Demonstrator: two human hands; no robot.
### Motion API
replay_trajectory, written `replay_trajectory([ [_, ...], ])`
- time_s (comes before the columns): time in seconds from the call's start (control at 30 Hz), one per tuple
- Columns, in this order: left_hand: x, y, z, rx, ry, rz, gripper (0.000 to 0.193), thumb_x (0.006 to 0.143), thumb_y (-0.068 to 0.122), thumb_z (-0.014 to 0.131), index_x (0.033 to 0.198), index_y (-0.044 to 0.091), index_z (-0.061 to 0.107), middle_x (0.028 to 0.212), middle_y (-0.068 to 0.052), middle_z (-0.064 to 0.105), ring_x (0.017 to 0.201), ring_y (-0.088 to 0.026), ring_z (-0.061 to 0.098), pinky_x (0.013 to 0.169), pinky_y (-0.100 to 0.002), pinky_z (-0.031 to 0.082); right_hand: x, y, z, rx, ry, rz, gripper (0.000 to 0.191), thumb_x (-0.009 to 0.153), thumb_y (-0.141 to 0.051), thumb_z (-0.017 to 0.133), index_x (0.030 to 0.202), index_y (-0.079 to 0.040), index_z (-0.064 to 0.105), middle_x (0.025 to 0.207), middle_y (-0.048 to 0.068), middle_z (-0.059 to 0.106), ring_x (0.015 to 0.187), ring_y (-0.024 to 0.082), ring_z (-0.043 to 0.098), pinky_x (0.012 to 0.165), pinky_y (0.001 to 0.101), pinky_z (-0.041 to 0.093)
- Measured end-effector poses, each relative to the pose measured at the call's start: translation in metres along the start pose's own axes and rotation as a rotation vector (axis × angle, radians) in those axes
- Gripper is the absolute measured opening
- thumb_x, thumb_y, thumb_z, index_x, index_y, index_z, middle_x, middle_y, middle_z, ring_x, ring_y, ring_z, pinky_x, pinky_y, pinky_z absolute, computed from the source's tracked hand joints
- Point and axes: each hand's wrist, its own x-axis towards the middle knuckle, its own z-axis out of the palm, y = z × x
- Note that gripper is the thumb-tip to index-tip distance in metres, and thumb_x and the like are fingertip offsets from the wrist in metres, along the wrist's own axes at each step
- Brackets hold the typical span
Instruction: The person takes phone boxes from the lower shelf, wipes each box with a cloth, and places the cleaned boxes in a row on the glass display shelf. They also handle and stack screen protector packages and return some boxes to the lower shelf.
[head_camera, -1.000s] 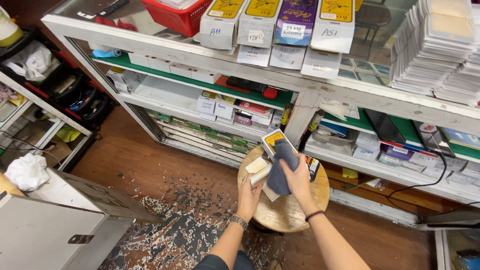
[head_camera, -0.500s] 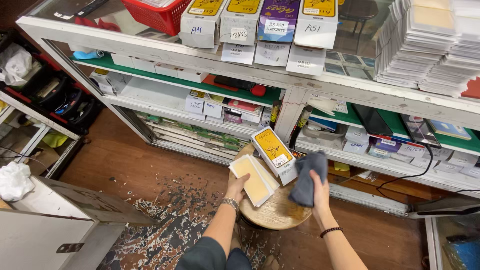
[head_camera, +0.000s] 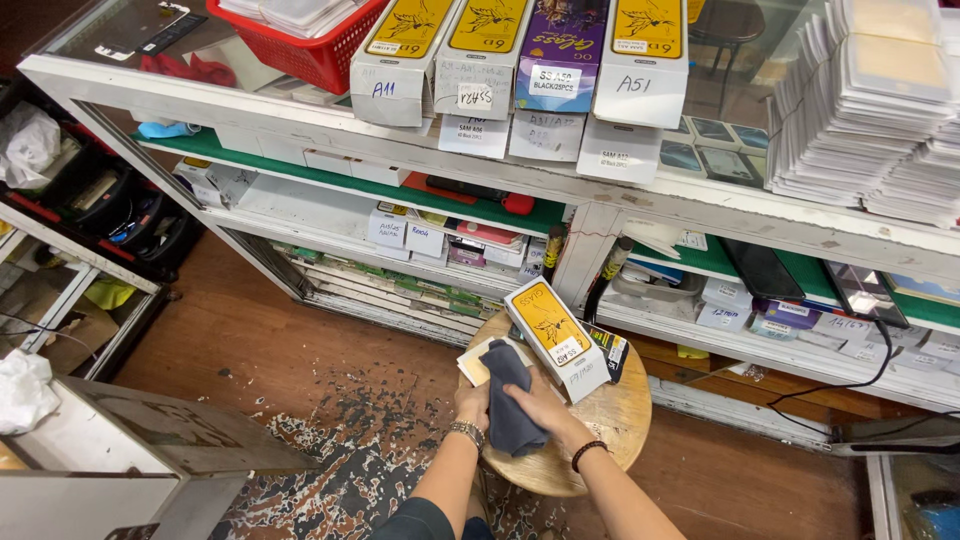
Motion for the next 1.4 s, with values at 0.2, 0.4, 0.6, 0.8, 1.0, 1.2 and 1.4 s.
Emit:
replay_trajectory([
  [0.2,0.013,0.007,-0.008,-0.137,-0.29,-0.099,0.049,0.094,0.001,0.059,0.141,0.014,0.052,0.126,-0.011,0.069,0.107,-0.025,0.072,0.083,-0.041,0.062,0.004,-0.004,0.0,0.101,-0.005,0.046,0.099,0.087,-0.048,0.072,0.159,-0.004,0.02,0.152,0.023,0.045,0.134,0.03,0.053,0.11,0.034,0.044],
  [0.4,0.001,0.034,-0.015,-0.019,-0.502,0.154,0.043,0.098,0.004,0.063,0.139,0.007,0.055,0.132,-0.012,0.069,0.114,-0.023,0.069,0.092,-0.036,0.06,-0.041,-0.035,-0.044,0.447,0.018,-0.093,0.077,0.084,-0.043,0.068,0.148,-0.007,0.046,0.136,0.015,0.066,0.122,0.025,0.065,0.103,0.0349,0.05],
  [0.6,-0.022,0.022,-0.017,0.356,-0.42,0.374,0.056,0.094,0.01,0.068,0.144,0.013,0.042,0.147,-0.011,0.056,0.131,-0.02,0.058,0.106,-0.036,0.052,-0.058,-0.067,-0.054,0.538,0.279,-0.359,0.074,0.087,-0.043,0.069,0.148,-0.009,0.045,0.138,0.012,0.062,0.124,0.024,0.062,0.103,0.0368,0.05],
  [0.8,-0.028,-0.005,-0.013,0.006,-0.526,0.238,0.066,0.099,0.017,0.061,0.156,0.025,0.03,0.158,0.003,0.043,0.142,-0.013,0.047,0.113,-0.031,0.044,-0.037,-0.07,-0.008,-0.212,0.407,-0.638,0.048,0.081,-0.025,0.079,0.122,-0.009,0.06,0.132,0.025,0.056,0.123,0.04,0.058,0.102,0.0431,0.049],
  [1.0,-0.04,0.03,-0.048,0.205,-0.423,0.293,0.051,0.097,0.017,0.068,0.142,-0.001,0.053,0.133,-0.014,0.069,0.121,-0.026,0.066,0.102,-0.04,0.054,-0.037,-0.072,-0.055,0.198,0.62,-0.4,0.04,0.088,-0.023,0.073,0.12,-0.004,0.055,0.107,0.022,0.073,0.097,0.041,0.074,0.082,0.044,0.059],
  [1.2,-0.051,0.032,-0.007,-0.359,-0.405,0.14,0.056,0.097,0.042,0.052,0.145,0.012,0.049,0.14,-0.005,0.062,0.125,-0.018,0.062,0.103,-0.035,0.052,-0.092,-0.105,-0.018,-0.27,0.581,-0.801,0.067,0.081,-0.016,0.079,0.14,-0.006,0.049,0.151,0.028,0.044,0.131,0.043,0.05,0.103,0.045,0.044],
  [1.4,-0.06,0.061,-0.001,-0.442,-0.375,0.074,0.062,0.099,0.044,0.055,0.145,0.002,0.05,0.139,-0.016,0.063,0.123,-0.028,0.064,0.102,-0.042,0.053,-0.12,-0.056,-0.059,-0.069,0.502,-0.469,0.06,0.083,-0.017,0.07,0.141,-0.013,0.055,0.13,0.019,0.067,0.118,0.03,0.068,0.099,0.038,0.054],
])
